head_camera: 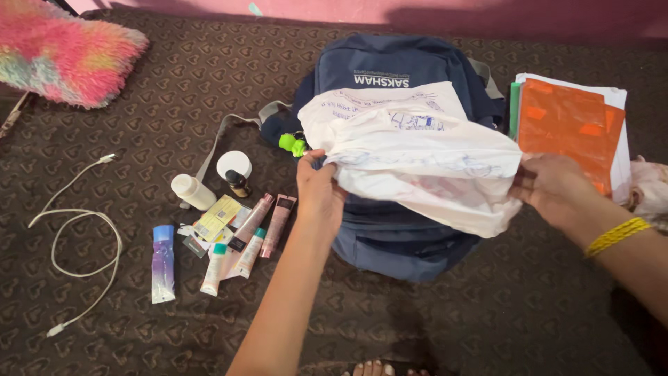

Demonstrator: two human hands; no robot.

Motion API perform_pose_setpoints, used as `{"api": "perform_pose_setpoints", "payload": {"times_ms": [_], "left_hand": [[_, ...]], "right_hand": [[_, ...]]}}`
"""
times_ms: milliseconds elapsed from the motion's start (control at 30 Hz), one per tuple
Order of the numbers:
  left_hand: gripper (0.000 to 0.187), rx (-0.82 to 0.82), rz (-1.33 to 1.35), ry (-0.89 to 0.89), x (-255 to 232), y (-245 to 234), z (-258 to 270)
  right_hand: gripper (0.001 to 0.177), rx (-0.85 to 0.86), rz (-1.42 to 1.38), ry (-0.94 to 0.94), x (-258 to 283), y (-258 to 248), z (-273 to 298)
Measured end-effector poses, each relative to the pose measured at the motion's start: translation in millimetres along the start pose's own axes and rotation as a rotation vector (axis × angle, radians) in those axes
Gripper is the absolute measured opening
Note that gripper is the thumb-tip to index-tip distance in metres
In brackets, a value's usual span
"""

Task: The person unpacks a white plastic bag containing various toiletries and cosmetics onto a bed, then repacks the items into a blue backpack. The person handles tubes, bottles, and boxes, placing them into the backpack's main compartment and zipping it closed.

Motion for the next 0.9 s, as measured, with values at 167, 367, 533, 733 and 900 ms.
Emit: {"api": "perform_pose_setpoints", "payload": {"times_ms": [167,367,533,733,900], "left_hand": [[0.041,0.254,0.019,-0.033,-10,-15,14],[0.045,0.366,-0.095,-0.230,-24,-21,25],[0.044,0.408,-0.128,-0.239,-29,-15,25],[0.058,0.293,-1.102,0.497,-56,16,34],[0.073,0.566,-1.496,1.036,-42,57,65]], "right_hand": [[0.024,-0.105,0.059,-0.122,-8,-9,-27],[0.018,-0.243,0.401,-0.663,4,-21,-38],[0.022,-0.382,0.587,-0.801,31,-4,-21],[0.030,-0.234,0.581,-0.796,38,22,14],[0.035,-0.103,0.579,-1.119,36,44,55]]}}
Point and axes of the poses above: each hand's wrist, its own z-axis away from the middle knuckle, its own y-axis out of the palm, x = y × z, the point moved 1 cm from there along -z, towards the middle knuckle, and after that the axes turned 1 degree about -x, right-handed, at the moved point
